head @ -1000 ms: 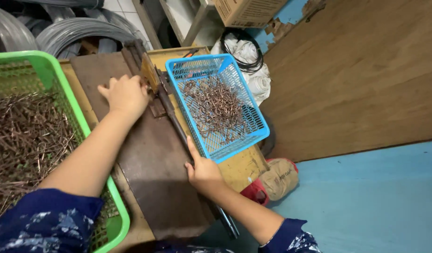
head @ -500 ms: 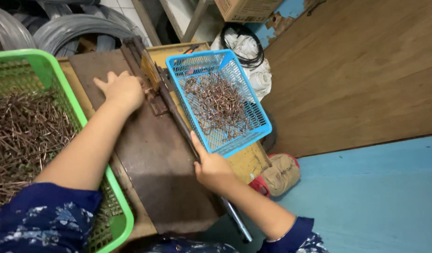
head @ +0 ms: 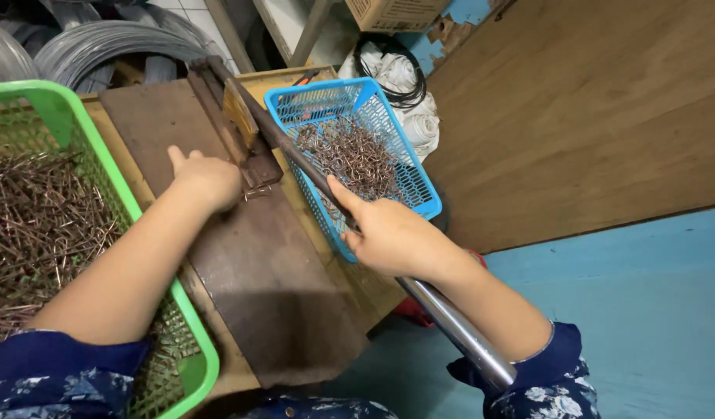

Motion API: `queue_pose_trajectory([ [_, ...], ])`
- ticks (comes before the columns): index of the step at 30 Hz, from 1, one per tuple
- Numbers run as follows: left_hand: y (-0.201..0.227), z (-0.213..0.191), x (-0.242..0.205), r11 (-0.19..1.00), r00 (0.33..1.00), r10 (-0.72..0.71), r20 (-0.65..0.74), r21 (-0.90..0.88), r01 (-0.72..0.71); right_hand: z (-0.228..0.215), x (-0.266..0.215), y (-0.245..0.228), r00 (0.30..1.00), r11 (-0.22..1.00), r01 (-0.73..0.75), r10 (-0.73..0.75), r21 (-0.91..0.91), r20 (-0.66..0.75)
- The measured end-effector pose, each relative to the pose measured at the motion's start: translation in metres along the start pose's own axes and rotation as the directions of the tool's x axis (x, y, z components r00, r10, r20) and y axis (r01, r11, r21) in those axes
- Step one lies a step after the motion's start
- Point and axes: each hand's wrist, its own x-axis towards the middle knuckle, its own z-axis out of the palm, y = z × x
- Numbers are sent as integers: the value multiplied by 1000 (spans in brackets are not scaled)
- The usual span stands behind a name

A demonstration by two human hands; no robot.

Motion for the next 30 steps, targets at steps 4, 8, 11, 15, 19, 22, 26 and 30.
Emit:
queue_pose_trajectory([
  [4,-12,-1,-11,1000,1000,-10,11,-20,10,18,4,3,1000,1000,0,0,4,-13],
  [8,-26,-18,-37,988,997,-11,-70,-155,0,69,13,1,999,993,26,-23,116,-28],
  [11,-46,-4,-27,989,994,4,-107,-144,-20,108,25,0,1000,973,-1,3,229,-9],
  [15,-58,6,-13,998,1000,13,18,62,-14,155,52,9,998,944,-58,67,324,-17],
  [19,-18,-71,-86,775,964,267,-8,-592,-220,166,56,14,995,941,-67,87,333,-46],
  [22,-14,-64,-75,70,823,355,-444,-865,-497,165,55,13,995,945,-76,92,320,-36],
  [26,-26,-24,-53,463,847,150,-511,-720,-517,167,57,15,994,956,-72,92,284,-59],
  [30,-29,10,-49,687,789,-21,-615,-582,-435,182,63,22,990,958,-31,69,285,-125],
])
